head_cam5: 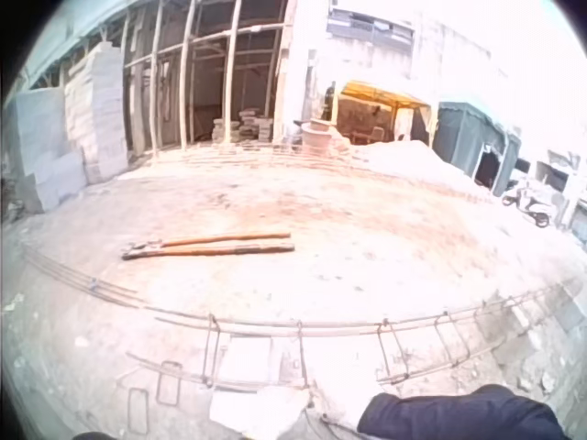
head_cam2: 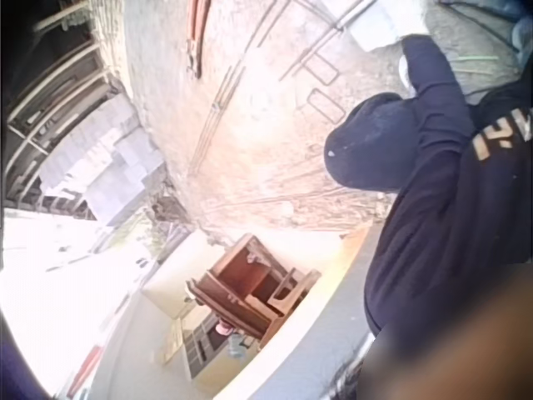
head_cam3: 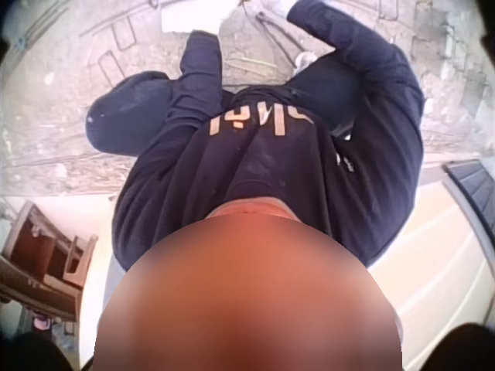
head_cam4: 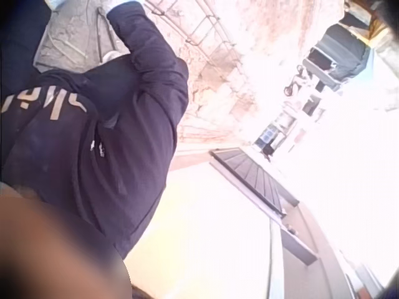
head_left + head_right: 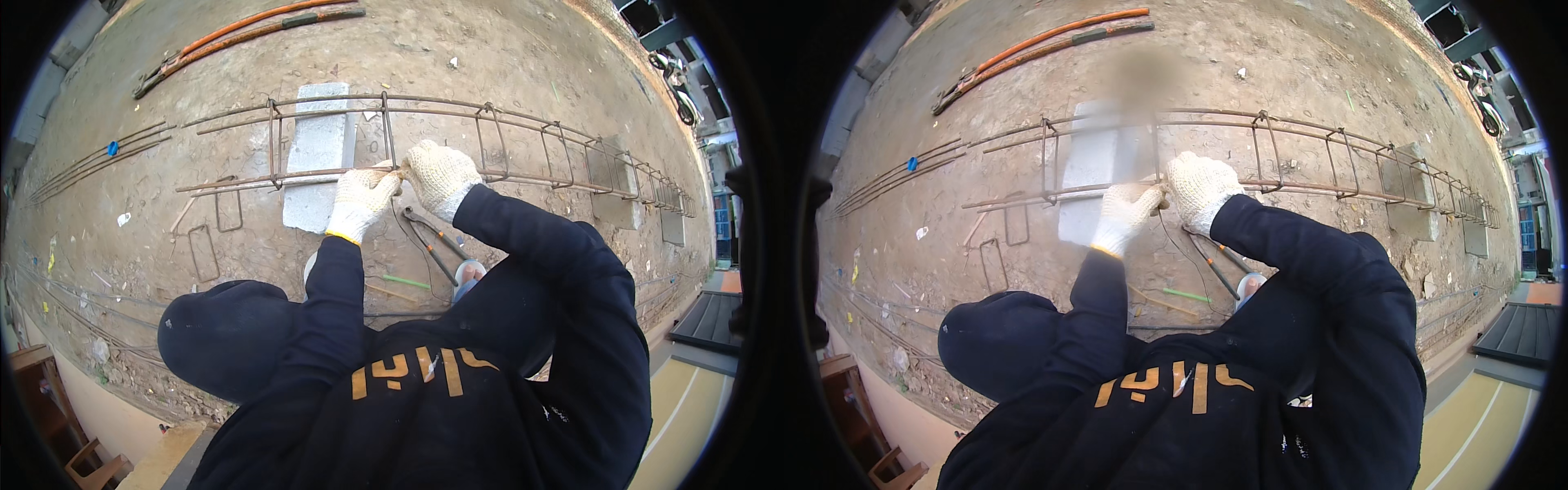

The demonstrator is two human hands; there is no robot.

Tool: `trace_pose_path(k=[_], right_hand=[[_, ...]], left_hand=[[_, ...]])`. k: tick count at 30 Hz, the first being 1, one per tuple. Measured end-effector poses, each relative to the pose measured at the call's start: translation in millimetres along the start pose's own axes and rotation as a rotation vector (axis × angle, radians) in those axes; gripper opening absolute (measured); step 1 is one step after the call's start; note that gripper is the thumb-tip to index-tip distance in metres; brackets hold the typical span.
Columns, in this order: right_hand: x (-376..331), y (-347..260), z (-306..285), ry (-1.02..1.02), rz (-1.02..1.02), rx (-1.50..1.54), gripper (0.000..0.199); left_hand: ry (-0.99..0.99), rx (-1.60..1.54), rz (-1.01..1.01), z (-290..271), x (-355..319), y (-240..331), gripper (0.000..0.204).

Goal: The person assembles a rebar cage by placing short rebar pieces between two long parallel bars and securing them with wire ties. They use pliers to twist and tighten the wire ties at each intersection.

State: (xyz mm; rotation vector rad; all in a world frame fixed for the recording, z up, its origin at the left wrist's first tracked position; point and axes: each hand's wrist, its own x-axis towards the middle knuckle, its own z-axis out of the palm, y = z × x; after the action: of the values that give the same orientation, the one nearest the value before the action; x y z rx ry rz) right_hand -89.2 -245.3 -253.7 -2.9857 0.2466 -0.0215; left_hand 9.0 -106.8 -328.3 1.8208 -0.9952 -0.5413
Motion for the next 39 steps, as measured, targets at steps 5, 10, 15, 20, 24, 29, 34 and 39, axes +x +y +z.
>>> trace_pose_path(k=[5, 10, 15, 20, 24, 29, 34, 39], right_hand=[[-51.2, -45.6, 23.7, -0.334, -0.086, -0.063, 0.017], [-75.3, -45.8, 19.7, -0.306, -0.109, 0.103, 0.017], [-51.2, -15.8, 3.1, 0.317, 0.044, 0.277, 0.024], [-25.5, -12.9, 1.9, 0.19, 0.21, 0.361, 0.027], [-13.1, -12.9, 9.3, 0.116, 0.261, 0.455, 0.026], [-12.3, -15.5, 24.7, 0.271, 0.135, 0.349, 0.016], [-18.4, -14.5, 43.2, 0.264, 0.082, 0.349, 0.018], [-17.6, -11.7, 41.8, 0.217, 0.072, 0.351, 0.019]], left_hand=[[-0.015, -0.324, -0.062, -1.7, -4.1, -4.6, 0.025], [0.11, -0.066, 0.204, 8.4, -12.5, -14.9, 0.02], [0.212, -0.512, -0.053, 26.6, -4.8, -24.2, 0.015], [0.202, -0.517, -0.227, 29.0, -9.5, -12.8, 0.019], [0.393, -0.072, -0.204, 25.8, -17.7, 3.6, 0.026], [0.374, -0.068, -0.306, 12.5, -19.6, 19.3, 0.024], [0.169, -0.885, -0.404, -9.6, -29.2, 16.7, 0.021], [0.117, -1.42, -0.42, 5.5, -35.8, -14.1, 0.024]])
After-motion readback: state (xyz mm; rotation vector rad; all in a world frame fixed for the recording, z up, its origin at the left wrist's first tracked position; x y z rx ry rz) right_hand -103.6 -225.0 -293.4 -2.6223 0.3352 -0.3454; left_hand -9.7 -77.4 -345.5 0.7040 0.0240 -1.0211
